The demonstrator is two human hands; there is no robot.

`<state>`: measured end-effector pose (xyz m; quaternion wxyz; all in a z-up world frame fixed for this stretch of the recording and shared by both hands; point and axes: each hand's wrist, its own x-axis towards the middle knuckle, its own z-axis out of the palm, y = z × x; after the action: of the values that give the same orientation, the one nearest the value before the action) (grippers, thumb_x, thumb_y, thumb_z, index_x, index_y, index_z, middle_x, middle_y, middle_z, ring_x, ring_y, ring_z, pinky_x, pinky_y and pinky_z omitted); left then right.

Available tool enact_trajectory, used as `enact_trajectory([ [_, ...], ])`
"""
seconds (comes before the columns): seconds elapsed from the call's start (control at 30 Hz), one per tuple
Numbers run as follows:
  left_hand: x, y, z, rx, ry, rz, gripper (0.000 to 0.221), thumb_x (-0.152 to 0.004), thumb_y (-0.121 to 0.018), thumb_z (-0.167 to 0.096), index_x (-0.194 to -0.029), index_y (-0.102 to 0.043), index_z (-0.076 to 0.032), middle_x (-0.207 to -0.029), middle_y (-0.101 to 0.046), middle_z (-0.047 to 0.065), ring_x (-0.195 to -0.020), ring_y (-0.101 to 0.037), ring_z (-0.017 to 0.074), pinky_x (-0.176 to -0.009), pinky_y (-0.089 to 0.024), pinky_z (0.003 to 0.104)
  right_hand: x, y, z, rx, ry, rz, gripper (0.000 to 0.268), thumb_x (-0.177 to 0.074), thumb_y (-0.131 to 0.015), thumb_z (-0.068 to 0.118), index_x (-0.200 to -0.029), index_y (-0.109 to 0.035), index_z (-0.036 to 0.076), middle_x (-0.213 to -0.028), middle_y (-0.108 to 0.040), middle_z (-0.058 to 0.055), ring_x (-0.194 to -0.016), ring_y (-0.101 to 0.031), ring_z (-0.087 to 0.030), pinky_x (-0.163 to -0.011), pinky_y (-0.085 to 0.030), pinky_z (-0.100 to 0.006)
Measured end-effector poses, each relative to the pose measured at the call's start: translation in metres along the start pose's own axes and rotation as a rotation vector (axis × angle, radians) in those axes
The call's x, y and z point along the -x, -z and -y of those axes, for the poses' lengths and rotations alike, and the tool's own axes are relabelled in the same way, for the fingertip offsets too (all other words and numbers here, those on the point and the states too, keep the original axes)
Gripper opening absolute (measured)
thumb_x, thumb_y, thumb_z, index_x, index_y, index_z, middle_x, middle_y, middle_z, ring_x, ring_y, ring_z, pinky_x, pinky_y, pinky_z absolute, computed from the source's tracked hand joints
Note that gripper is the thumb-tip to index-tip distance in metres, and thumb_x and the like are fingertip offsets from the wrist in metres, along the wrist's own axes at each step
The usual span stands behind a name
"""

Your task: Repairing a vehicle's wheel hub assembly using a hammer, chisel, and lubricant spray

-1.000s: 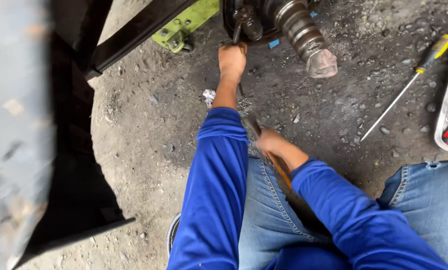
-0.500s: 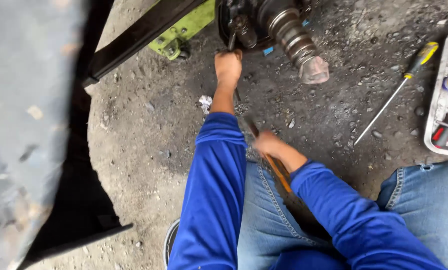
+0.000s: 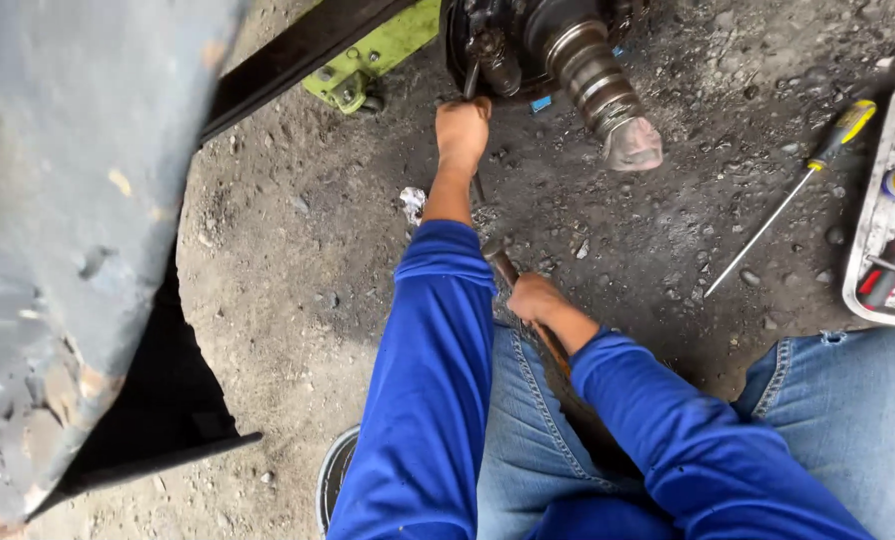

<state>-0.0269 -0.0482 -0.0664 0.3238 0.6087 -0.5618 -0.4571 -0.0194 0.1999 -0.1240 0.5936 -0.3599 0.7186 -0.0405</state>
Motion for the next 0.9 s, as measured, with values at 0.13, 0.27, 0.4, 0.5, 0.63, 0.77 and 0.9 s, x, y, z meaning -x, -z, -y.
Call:
enact_trajectory([
  [0.13, -0.036, -0.007, 0.040, -0.058, -0.031, 0.028, 0.035, -0.078, -0.065, -0.008, -0.053, -0.041, -0.015, -0.052, -0.042, -0.001, -0.050, -0.031, 0.0135, -0.047, -0.027, 0.039, -0.010, -0.001, -0.001, 0.022, 0.010, -0.028, 0.028, -0.088, -0.059, 0.011, -0.110, -0.071, -0.002, -0.077, -0.077, -0.014, -0.073, -0.076, -0.026, -0.066, -0.060, -0.039],
  [0.27, -0.110, -0.016, 0.117, -1.023, -0.683, 0.117, 0.030, -0.085, -0.055, 0.002, -0.065, -0.060, -0.020, -0.049, -0.051, -0.008, -0.042, -0.048, 0.0118, -0.044, -0.039, 0.029, -0.005, 0.001, -0.004, -0.054, 0.014, -0.021, 0.026, -0.092, -0.064, 0.012, -0.114, -0.070, -0.002, -0.077, -0.075, -0.014, -0.068, -0.074, -0.025, -0.063, -0.059, -0.039],
  [0.4, -0.074, -0.016, 0.068, -0.212, -0.036, 0.054, 0.029, -0.085, -0.070, -0.016, -0.059, -0.059, -0.009, -0.056, -0.062, 0.002, -0.046, -0.053, 0.0154, -0.044, -0.042, 0.035, -0.004, 0.000, -0.008, -0.038, 0.000, -0.022, 0.027, -0.093, -0.058, 0.008, -0.115, -0.070, -0.002, -0.074, -0.073, -0.012, -0.071, -0.073, -0.024, -0.066, -0.057, -0.038],
  [0.5, -0.111, -0.024, 0.098, -1.192, -0.870, 0.006, 0.018, -0.076, -0.058, -0.005, -0.066, -0.067, -0.016, -0.050, -0.064, 0.001, -0.045, -0.063, 0.0251, -0.041, -0.041, 0.033, -0.002, -0.001, -0.009, -0.053, -0.022, -0.031, 0.025, -0.091, -0.057, 0.004, -0.111, -0.070, -0.002, -0.072, -0.073, -0.012, -0.069, -0.073, -0.024, -0.065, -0.057, -0.038],
  [0.63, -0.092, -0.014, 0.072, -1.095, -0.532, 0.122, 0.026, -0.090, -0.054, -0.007, -0.082, -0.076, -0.019, -0.074, -0.075, 0.002, -0.064, -0.072, 0.0259, -0.055, -0.057, 0.031, 0.005, -0.002, -0.008, -0.063, -0.050, -0.007, 0.027, -0.097, -0.062, 0.012, -0.121, -0.065, 0.000, -0.082, -0.072, -0.011, -0.073, -0.071, -0.020, -0.064, -0.056, -0.034],
  [0.77, -0.032, -0.004, 0.017, -0.219, 0.002, 0.017, 0.023, -0.086, -0.068, -0.018, -0.066, -0.065, -0.007, -0.061, -0.068, 0.005, -0.049, -0.058, 0.0176, -0.046, -0.049, 0.036, 0.007, -0.006, -0.008, -0.141, -0.077, 0.016, 0.026, -0.099, -0.063, 0.009, -0.123, -0.062, 0.000, -0.090, -0.070, -0.012, -0.071, -0.068, -0.018, -0.060, -0.056, -0.032],
  [0.9, -0.002, 0.005, -0.014, -0.147, 0.083, 0.032, 0.016, -0.082, -0.065, -0.012, -0.067, -0.062, -0.006, -0.059, -0.059, 0.004, -0.050, -0.045, 0.0158, -0.046, -0.036, 0.037, 0.027, 0.011, 0.013, -0.099, -0.060, 0.036, 0.026, -0.100, -0.064, 0.016, -0.122, -0.065, 0.001, -0.074, -0.066, -0.007, -0.068, -0.066, -0.017, -0.066, -0.054, -0.035],
])
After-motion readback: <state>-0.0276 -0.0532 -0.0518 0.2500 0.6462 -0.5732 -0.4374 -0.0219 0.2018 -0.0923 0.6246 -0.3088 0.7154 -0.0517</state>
